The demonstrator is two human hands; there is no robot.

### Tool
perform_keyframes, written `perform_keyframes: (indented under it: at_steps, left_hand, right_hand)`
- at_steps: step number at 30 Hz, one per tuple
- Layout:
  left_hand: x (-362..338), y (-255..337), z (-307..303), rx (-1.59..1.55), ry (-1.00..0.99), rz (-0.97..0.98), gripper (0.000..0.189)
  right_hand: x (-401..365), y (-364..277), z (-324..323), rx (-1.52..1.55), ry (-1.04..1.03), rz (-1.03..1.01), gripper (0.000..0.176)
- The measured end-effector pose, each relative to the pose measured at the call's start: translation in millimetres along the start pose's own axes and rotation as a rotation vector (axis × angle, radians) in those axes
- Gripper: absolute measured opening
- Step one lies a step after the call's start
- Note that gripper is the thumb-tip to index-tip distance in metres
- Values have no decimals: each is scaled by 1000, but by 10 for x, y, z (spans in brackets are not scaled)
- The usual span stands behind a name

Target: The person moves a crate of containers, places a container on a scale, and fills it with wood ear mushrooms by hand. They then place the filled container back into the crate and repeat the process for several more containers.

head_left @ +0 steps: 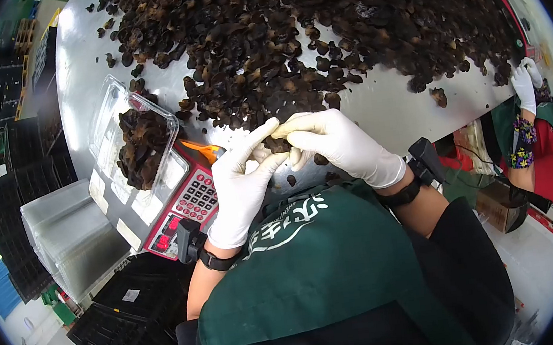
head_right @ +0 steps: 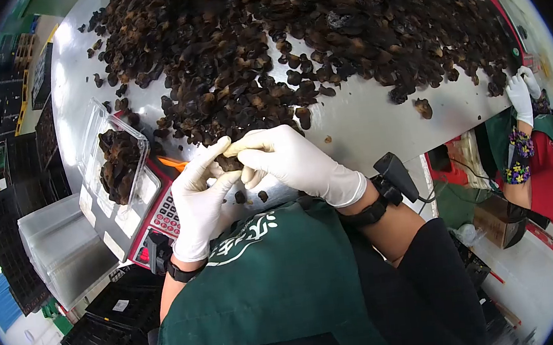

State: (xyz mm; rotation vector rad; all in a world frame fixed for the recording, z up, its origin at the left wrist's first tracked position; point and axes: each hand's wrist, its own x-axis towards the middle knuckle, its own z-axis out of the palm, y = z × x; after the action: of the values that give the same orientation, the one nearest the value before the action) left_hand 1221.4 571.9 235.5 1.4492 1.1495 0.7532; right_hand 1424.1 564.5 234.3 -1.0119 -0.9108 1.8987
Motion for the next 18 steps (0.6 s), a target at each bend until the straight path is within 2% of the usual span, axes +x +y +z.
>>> perform_keyframes:
  at_steps: [3, 6, 9, 12, 15, 17, 18]
  left_hand:
    - [3, -20, -6, -14, 15, -26, 55]
    - [-9, -14, 34, 28, 45, -78, 53]
    - [-3, -111, 7, 103, 35, -41, 52]
    - [1, -118, 13, 217, -30, -21, 57]
    - [-50, -88, -21, 227, -132, -55, 73]
    - [-171, -141, -107, 298, -86, 54, 59]
    - [-246, -141, -163, 219, -88, -39, 50]
  right_hand:
    - [36, 13, 76, -2, 36, 19, 25]
    - [83, 164, 49, -98, 55, -67, 27]
    - [84, 169, 18, -15, 47, 26, 26]
    - [90, 205, 18, -97, 37, 47, 25]
    - [212, 298, -155, -588, 187, -133, 30]
    - [369, 313, -329, -995, 400, -378, 39]
    - [468, 268, -356, -1198, 420, -461, 42]
